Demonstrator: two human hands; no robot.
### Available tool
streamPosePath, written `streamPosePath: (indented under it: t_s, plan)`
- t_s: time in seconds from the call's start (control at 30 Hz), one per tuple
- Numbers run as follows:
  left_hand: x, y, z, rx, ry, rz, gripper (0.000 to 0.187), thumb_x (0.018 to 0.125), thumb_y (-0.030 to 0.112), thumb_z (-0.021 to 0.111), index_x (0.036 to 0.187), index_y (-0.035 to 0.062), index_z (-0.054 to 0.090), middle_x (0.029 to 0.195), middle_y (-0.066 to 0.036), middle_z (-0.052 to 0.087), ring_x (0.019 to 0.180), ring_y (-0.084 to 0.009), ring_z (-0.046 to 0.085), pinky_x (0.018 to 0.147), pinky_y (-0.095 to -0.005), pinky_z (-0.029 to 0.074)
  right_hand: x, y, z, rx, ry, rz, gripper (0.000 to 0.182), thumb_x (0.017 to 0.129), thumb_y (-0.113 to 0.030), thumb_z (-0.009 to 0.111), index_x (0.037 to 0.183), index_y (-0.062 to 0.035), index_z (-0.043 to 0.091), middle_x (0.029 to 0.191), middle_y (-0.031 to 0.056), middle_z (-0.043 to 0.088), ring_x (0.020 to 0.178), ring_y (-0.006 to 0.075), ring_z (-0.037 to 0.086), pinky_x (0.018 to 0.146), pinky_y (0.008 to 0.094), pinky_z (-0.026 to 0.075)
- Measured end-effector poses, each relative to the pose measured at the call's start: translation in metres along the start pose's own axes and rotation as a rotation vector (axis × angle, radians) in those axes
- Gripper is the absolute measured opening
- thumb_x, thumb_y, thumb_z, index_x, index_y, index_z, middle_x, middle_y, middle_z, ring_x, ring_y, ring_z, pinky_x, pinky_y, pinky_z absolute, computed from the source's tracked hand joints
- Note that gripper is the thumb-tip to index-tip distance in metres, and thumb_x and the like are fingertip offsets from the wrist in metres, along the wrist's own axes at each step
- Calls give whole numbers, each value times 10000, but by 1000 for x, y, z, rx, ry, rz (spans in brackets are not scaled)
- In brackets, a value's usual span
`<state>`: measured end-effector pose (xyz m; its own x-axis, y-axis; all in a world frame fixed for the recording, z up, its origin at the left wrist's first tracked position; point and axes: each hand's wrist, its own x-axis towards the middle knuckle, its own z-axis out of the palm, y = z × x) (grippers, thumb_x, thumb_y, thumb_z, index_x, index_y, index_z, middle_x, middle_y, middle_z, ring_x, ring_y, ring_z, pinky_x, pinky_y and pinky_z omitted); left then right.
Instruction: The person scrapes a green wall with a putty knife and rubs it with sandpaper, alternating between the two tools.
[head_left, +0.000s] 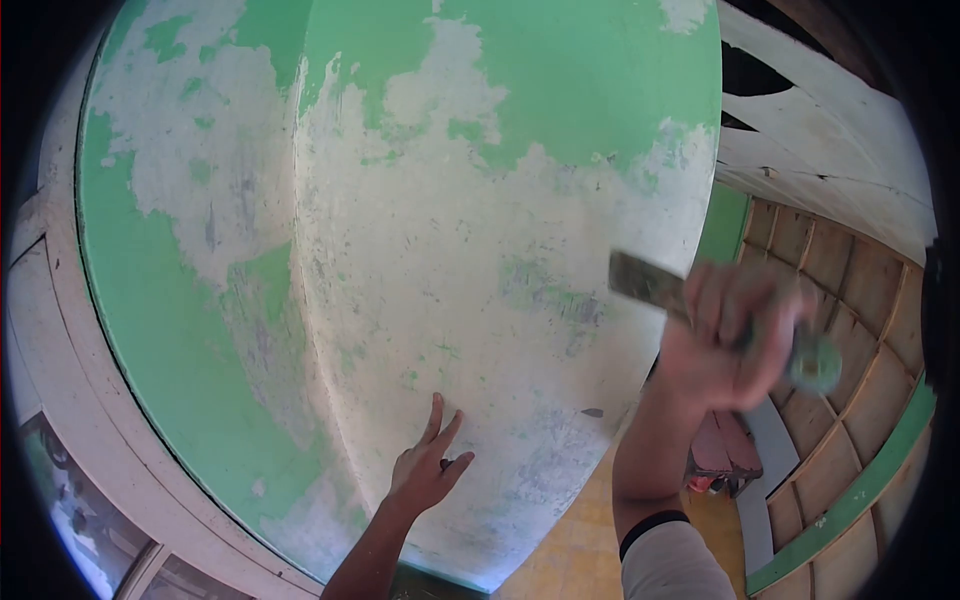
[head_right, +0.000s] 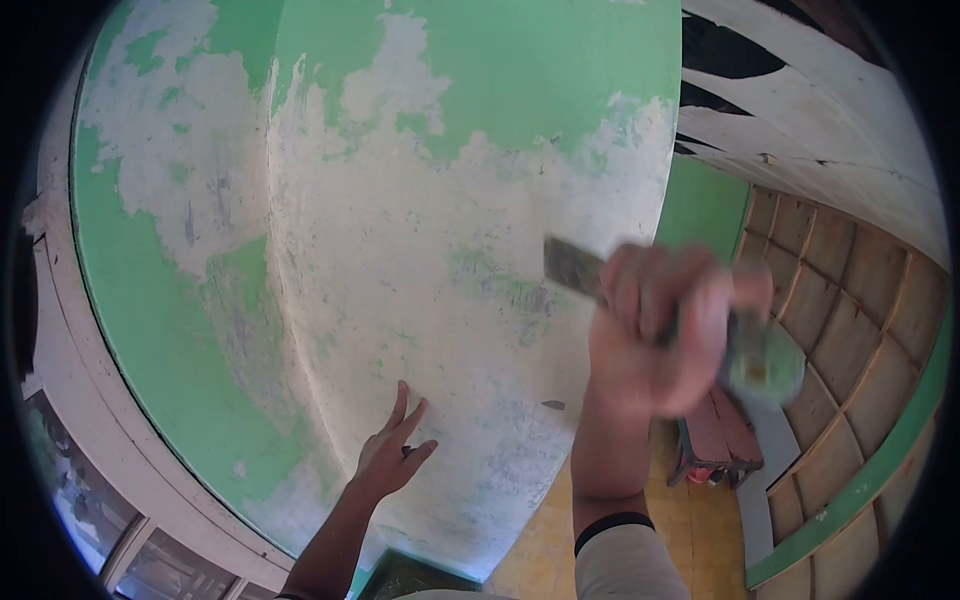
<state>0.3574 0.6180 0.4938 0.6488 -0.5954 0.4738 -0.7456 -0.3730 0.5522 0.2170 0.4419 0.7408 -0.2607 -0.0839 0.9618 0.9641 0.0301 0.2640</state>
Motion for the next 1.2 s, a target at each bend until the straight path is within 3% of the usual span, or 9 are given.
streamPosePath:
  t_s: [0.13,0.3,0.37,0.4,0.47,0.6,0.67,1.0,1.2]
  plan:
    - [0,7,8,22,39,4,637,848,355,612,1388,106,385,1524,-154,153,644,-241,656,733,-408,515,-68,-53,-18,-300,31,64,251,902,-148,568,786,-99,350,589,17,387,457,111,347,447,287,290]
    - [1,28,18,-185,229,56,616,830,164,636,1381,43,389,1497,-269,135,564,-134,590,493,-242,459,-156,-75,-66,-897,169,218,262,806,-73,675,860,-75,418,631,18,453,514,96,375,493,263,346]
    - [6,37,27,-175,225,98,615,827,129,627,1383,36,382,1493,-281,134,554,-112,569,466,-217,432,-179,-81,-80,-1177,242,511,307,769,-34,692,999,-52,489,643,33,479,552,107,421,537,238,367]
    - [8,42,33,-181,250,137,615,825,94,619,1386,28,376,1489,-293,133,544,-90,548,439,-193,405,-188,-84,-84,-1192,259,518,307,769,-34,692,999,-52,489,643,33,479,552,107,421,537,238,367]
    - [13,49,44,-143,235,147,615,827,88,615,1388,27,373,1492,-289,129,537,-90,538,442,-196,405,-202,-89,-88,-1250,223,831,423,751,-55,723,1128,-25,533,680,55,497,604,141,463,596,248,401]
    - [15,54,56,-121,251,118,613,826,69,610,1390,27,374,1498,-283,117,533,-80,506,445,-199,400,-232,-91,-97,-1281,120,881,523,750,-88,738,1230,-27,540,779,78,523,693,176,513,654,282,437]
    - [16,55,58,-155,227,104,606,817,46,604,1383,27,388,1501,-278,119,561,-68,507,441,-201,380,-245,-92,-94,-1227,115,1043,545,763,-116,735,1264,-43,535,906,109,535,788,210,546,706,317,462]
    - [23,54,76,-225,395,101,534,814,-8,560,1337,41,465,1498,-234,207,578,-20,412,447,-184,304,-259,-90,-94,-1217,208,1057,533,787,-143,718,1284,-97,533,1047,130,522,897,233,574,760,326,480]
    - [22,44,73,-264,341,76,510,815,-4,565,1317,4,476,1482,-289,181,713,-61,558,425,-198,326,-261,-90,-92,-1197,249,1060,515,787,-145,716,1269,-86,544,1040,126,528,906,226,571,773,319,474]
